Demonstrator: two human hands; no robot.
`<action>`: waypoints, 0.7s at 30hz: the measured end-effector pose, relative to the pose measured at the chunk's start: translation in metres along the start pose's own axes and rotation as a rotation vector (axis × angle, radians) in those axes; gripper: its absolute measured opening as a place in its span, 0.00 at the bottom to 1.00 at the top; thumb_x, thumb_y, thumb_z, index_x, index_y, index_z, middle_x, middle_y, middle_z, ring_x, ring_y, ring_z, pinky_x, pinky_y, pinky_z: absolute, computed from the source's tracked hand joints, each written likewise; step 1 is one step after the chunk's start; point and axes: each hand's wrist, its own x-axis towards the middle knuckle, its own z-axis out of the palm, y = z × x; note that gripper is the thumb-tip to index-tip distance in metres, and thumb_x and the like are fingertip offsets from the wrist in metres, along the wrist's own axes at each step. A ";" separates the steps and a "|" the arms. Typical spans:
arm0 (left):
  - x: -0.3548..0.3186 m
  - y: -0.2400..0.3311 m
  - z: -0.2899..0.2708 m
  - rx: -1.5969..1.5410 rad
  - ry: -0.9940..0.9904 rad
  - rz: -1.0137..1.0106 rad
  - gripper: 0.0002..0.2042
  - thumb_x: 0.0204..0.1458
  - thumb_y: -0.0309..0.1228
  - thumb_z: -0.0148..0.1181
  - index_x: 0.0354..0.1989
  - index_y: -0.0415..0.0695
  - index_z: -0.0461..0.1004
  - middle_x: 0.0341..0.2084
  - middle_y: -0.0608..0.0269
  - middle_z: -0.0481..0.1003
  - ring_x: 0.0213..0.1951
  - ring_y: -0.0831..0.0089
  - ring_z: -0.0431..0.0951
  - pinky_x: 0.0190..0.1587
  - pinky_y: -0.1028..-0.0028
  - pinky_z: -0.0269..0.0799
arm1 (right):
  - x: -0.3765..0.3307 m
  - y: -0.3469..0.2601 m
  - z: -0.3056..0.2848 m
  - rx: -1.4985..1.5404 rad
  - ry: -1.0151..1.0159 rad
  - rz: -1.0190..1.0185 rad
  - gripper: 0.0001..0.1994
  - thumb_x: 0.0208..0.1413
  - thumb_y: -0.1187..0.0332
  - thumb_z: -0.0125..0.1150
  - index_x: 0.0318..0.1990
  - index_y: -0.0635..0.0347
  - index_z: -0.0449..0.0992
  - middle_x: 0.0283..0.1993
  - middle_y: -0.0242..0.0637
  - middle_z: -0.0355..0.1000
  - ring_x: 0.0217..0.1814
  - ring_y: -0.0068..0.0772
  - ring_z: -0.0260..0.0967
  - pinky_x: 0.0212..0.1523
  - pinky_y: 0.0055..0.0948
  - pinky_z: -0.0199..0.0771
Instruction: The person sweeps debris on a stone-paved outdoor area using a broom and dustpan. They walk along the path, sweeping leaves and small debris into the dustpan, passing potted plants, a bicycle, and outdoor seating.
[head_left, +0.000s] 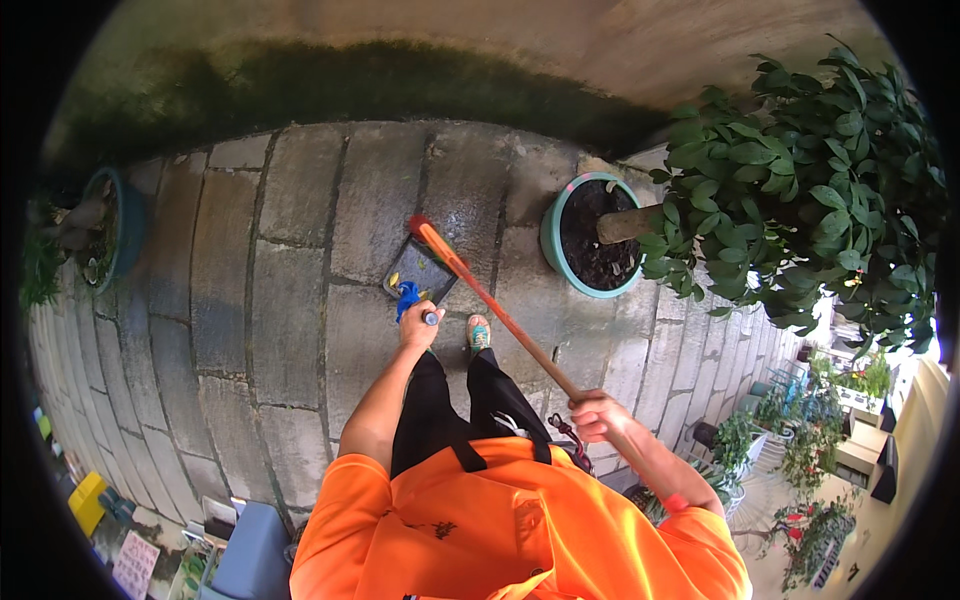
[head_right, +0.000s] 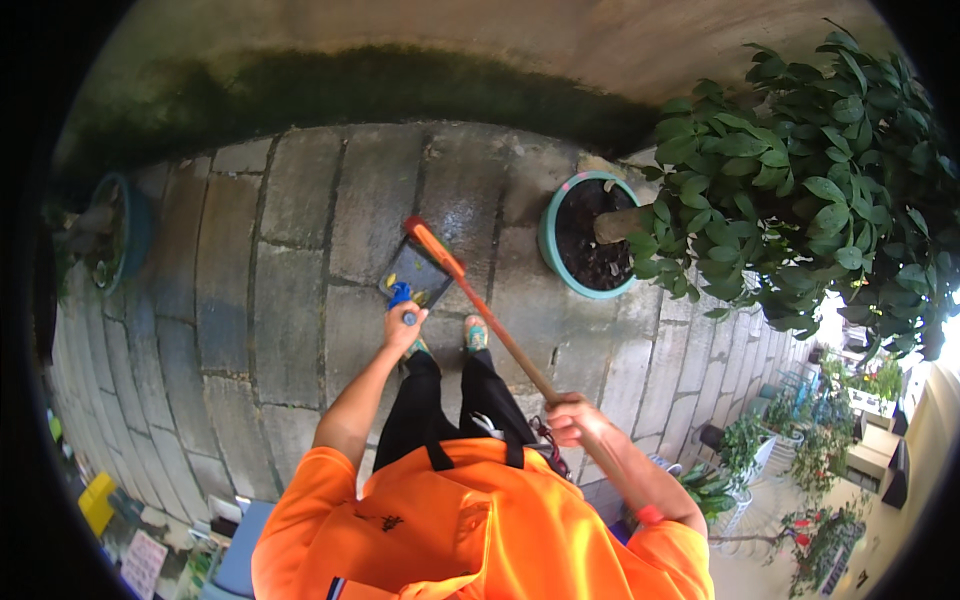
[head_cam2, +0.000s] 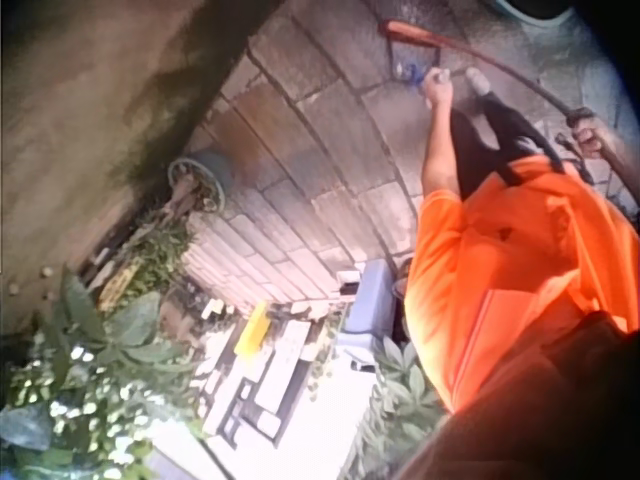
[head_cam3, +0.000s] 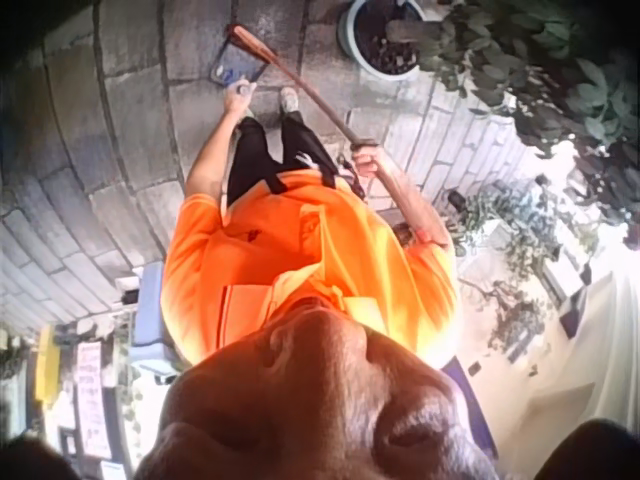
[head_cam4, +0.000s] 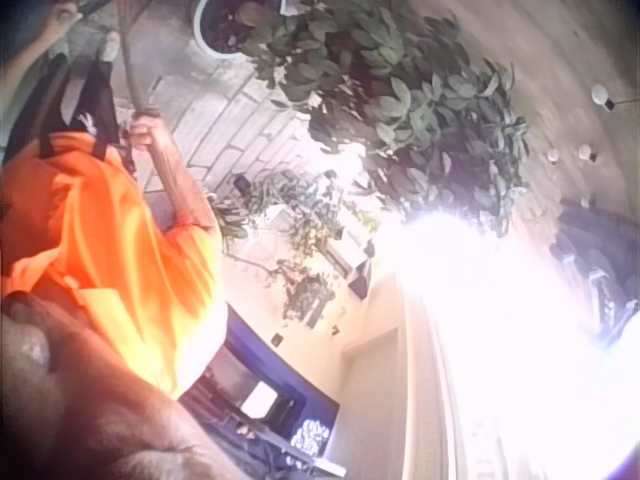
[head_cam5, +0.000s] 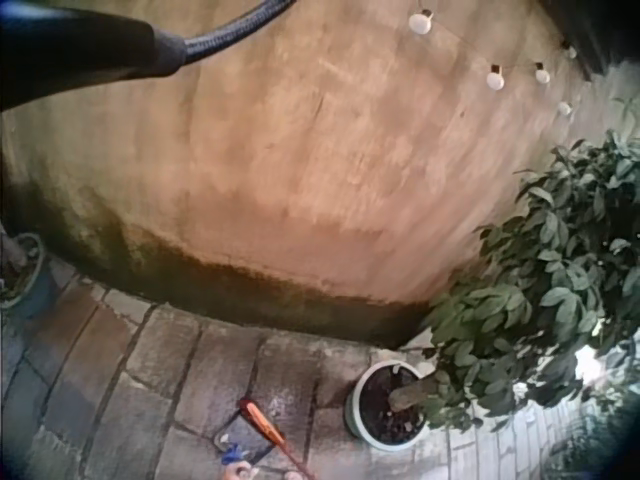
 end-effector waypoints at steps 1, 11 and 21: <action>0.003 0.000 0.001 -0.025 0.012 0.013 0.11 0.40 0.33 0.64 0.18 0.41 0.68 0.19 0.54 0.71 0.26 0.53 0.71 0.29 0.62 0.65 | -0.020 -0.006 -0.005 0.064 -0.084 -0.017 0.07 0.44 0.78 0.52 0.29 0.58 0.63 0.11 0.25 0.50 0.07 0.19 0.47 0.07 0.21 0.43; 0.045 0.018 -0.047 -0.115 0.104 -0.139 0.11 0.38 0.32 0.67 0.18 0.41 0.71 0.14 0.64 0.70 0.18 0.74 0.68 0.25 0.71 0.65 | 0.006 -0.157 -0.014 -0.228 0.245 -0.412 0.04 0.42 0.76 0.54 0.23 0.65 0.65 0.11 0.33 0.57 0.07 0.25 0.53 0.07 0.28 0.53; 0.067 0.066 -0.107 -0.420 0.391 -0.315 0.09 0.44 0.29 0.65 0.20 0.43 0.70 0.16 0.70 0.69 0.17 0.83 0.66 0.19 0.81 0.62 | 0.127 -0.398 -0.070 0.068 0.340 -0.631 0.06 0.47 0.76 0.45 0.21 0.58 0.61 0.11 0.30 0.56 0.08 0.23 0.54 0.08 0.24 0.54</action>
